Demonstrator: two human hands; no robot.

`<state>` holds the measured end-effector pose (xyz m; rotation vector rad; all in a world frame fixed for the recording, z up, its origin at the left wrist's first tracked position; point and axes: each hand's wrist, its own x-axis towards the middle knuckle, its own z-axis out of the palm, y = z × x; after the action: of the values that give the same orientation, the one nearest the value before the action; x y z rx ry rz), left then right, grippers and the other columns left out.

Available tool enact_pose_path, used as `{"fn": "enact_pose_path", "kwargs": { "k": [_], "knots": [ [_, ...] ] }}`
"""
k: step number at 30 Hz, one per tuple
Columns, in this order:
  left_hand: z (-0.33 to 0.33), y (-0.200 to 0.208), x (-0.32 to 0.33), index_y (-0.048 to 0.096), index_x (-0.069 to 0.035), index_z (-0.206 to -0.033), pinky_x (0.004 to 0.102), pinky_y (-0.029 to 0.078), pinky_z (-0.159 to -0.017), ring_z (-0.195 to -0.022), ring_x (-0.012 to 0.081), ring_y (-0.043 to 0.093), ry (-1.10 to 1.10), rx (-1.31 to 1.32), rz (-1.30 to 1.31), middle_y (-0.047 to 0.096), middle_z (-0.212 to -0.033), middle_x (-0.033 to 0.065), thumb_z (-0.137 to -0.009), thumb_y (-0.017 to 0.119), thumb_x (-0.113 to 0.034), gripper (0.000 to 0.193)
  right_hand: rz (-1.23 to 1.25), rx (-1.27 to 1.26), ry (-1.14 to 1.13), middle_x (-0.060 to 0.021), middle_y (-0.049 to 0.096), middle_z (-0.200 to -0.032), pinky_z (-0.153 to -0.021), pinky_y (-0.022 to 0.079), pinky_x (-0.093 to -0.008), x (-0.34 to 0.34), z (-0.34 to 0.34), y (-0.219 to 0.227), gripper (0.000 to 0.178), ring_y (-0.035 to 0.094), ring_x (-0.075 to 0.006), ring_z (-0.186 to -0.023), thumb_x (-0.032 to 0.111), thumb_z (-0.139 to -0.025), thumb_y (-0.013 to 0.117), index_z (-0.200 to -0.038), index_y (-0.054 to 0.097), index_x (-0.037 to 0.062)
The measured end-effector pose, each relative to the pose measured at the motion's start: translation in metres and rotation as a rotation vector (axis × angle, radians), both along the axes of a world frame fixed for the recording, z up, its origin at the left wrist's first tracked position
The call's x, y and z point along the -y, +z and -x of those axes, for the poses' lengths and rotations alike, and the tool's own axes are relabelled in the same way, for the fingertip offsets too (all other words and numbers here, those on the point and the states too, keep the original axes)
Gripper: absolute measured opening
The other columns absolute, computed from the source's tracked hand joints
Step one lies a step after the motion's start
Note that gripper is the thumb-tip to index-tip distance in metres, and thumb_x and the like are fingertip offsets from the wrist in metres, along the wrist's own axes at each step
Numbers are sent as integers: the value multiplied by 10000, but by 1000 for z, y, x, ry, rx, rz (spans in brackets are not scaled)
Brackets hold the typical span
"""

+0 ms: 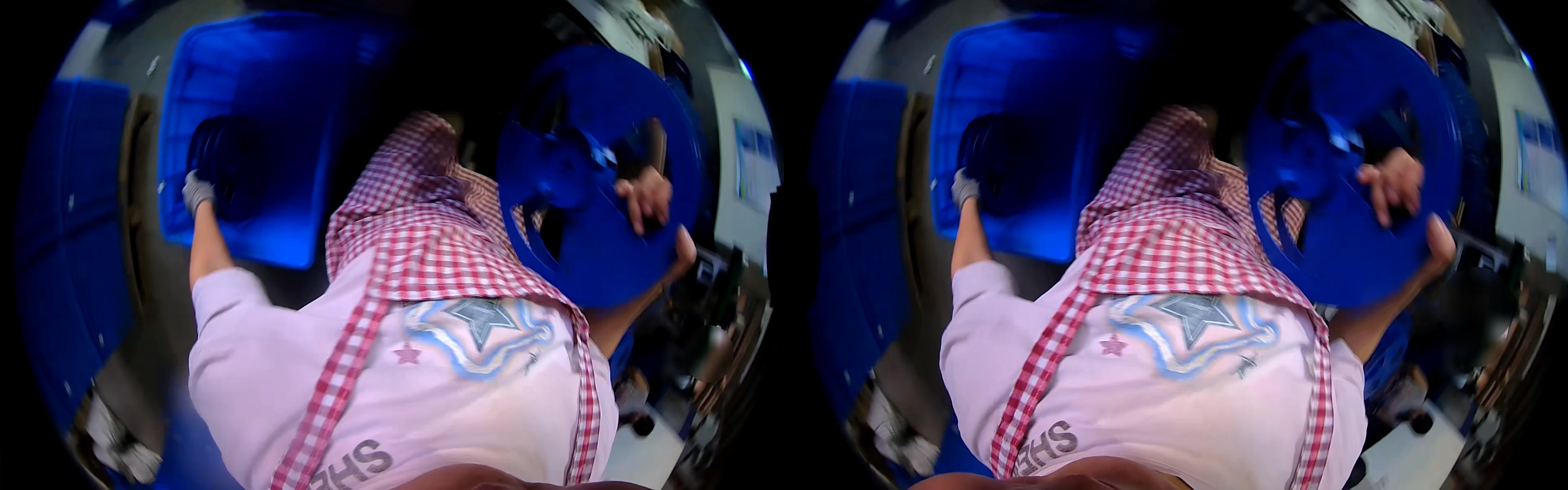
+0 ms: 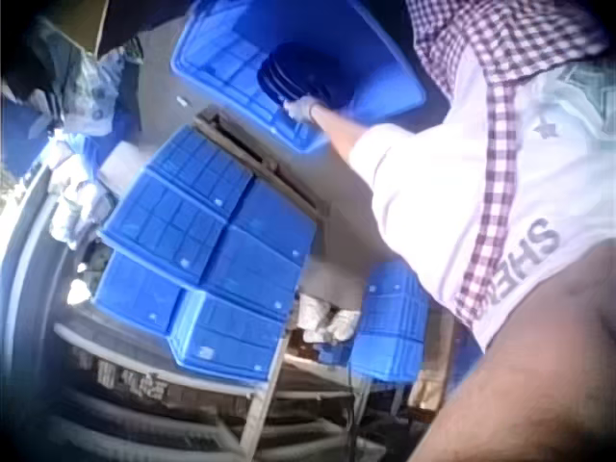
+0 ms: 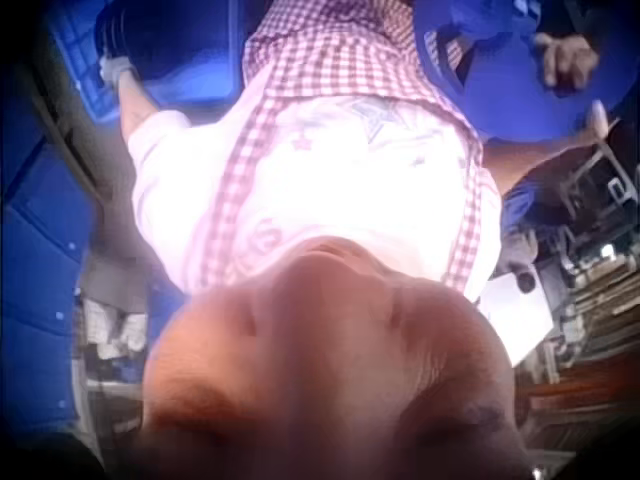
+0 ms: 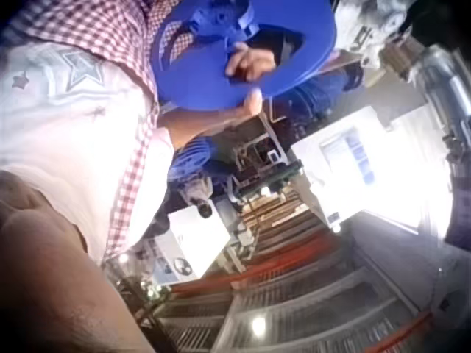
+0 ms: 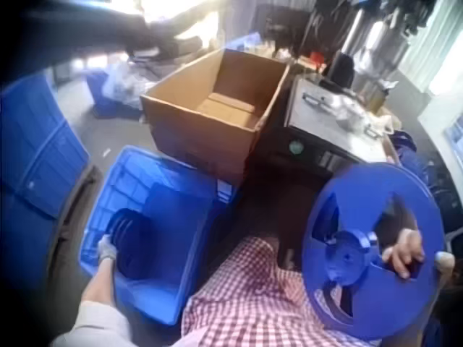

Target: The person repeatedly picks up blue plastic fan blades from a bin and places them onto a machine. They then press a button on the machine's control panel, seemingly to process or secure the blades. The person continues this cycle of picking, placing, and pressing the button throughout the video.

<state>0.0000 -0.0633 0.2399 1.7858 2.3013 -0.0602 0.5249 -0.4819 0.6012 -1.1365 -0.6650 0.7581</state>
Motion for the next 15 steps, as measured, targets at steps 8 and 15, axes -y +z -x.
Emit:
{"fn": "enact_pose_path", "kwargs": {
  "k": [8,15],
  "knots": [
    [-274,142,135,418,-92,-1355,372,457,-971,-1172,258,523,-769,1167,199,508,-1299,159,-906,544,-66,466,91,172,67,-70,438,-731,-844,418,-347,-15,-11,-11,466,485,-131,-609,557,-756,458,-719,437,93],
    [-420,137,190,446,-71,-1299,360,472,-934,-1076,226,573,-828,1633,482,596,-1150,127,-833,691,-256,559,-151,67,213,-84,497,-729,-796,458,-347,22,-18,-10,546,569,-158,-657,623,-764,416,-762,521,87]
  ]
}}
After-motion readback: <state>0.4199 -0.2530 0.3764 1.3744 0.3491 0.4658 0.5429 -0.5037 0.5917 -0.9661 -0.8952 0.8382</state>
